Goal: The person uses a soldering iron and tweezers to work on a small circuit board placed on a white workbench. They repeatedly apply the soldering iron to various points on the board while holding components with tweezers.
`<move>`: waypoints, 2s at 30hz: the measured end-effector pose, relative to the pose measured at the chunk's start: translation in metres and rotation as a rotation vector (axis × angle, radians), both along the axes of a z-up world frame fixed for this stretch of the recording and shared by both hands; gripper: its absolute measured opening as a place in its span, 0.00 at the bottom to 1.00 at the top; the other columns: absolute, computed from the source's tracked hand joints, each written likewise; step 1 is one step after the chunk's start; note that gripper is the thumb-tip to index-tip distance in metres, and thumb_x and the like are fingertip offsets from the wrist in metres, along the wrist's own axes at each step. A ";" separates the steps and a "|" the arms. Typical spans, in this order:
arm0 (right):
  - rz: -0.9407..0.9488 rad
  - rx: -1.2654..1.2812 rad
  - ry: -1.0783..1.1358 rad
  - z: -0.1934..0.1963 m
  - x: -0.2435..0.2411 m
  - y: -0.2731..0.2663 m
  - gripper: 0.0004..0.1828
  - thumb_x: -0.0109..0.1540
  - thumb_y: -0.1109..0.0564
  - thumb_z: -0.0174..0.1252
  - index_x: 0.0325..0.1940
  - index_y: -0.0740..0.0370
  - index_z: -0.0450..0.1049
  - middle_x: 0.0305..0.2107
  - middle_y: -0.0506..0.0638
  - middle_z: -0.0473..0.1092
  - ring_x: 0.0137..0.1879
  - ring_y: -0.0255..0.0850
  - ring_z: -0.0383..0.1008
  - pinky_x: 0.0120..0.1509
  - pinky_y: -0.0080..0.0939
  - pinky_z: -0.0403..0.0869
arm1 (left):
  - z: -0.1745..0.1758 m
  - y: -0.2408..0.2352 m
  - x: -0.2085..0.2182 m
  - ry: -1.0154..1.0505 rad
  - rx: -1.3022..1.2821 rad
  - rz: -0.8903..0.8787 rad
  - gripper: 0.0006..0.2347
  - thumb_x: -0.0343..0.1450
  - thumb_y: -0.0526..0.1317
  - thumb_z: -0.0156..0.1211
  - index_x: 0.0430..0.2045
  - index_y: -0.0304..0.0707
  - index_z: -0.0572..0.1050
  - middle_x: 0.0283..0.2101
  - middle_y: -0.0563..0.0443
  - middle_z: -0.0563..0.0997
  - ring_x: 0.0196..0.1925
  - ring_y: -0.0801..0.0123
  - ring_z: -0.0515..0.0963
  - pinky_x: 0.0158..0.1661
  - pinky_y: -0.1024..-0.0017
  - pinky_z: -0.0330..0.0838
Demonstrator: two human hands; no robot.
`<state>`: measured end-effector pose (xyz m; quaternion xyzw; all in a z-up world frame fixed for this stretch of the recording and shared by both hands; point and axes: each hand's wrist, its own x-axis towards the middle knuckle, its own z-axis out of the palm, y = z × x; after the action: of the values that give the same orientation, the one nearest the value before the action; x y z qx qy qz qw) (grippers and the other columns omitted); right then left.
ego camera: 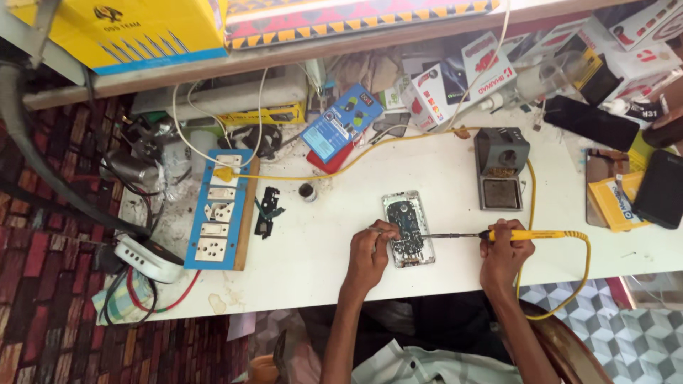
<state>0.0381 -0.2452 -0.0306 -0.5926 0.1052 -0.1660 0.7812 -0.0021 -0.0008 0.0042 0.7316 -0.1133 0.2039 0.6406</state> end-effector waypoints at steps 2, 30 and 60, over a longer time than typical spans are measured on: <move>0.001 -0.007 -0.008 -0.001 -0.002 0.001 0.14 0.72 0.59 0.52 0.32 0.65 0.65 0.28 0.50 0.67 0.23 0.30 0.57 0.24 0.33 0.60 | -0.001 0.000 0.001 0.023 0.004 -0.003 0.05 0.75 0.24 0.50 0.28 0.22 0.69 0.34 0.38 0.83 0.35 0.58 0.84 0.40 0.67 0.79; 0.056 -0.059 0.022 0.014 0.002 0.011 0.16 0.73 0.57 0.53 0.33 0.66 0.66 0.20 0.48 0.62 0.20 0.32 0.56 0.25 0.35 0.63 | 0.010 0.001 0.000 0.096 0.040 0.011 0.05 0.74 0.25 0.50 0.28 0.23 0.72 0.33 0.42 0.82 0.34 0.61 0.84 0.40 0.69 0.78; 0.087 -0.030 0.005 0.009 0.002 0.009 0.15 0.73 0.57 0.53 0.32 0.64 0.65 0.23 0.48 0.64 0.21 0.31 0.57 0.26 0.35 0.63 | 0.005 0.002 0.000 0.068 0.016 0.000 0.04 0.75 0.24 0.50 0.30 0.23 0.72 0.33 0.40 0.82 0.34 0.59 0.84 0.40 0.67 0.78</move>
<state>0.0406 -0.2366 -0.0213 -0.6088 0.0785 -0.1320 0.7783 -0.0022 0.0013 0.0094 0.7431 -0.0931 0.1781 0.6382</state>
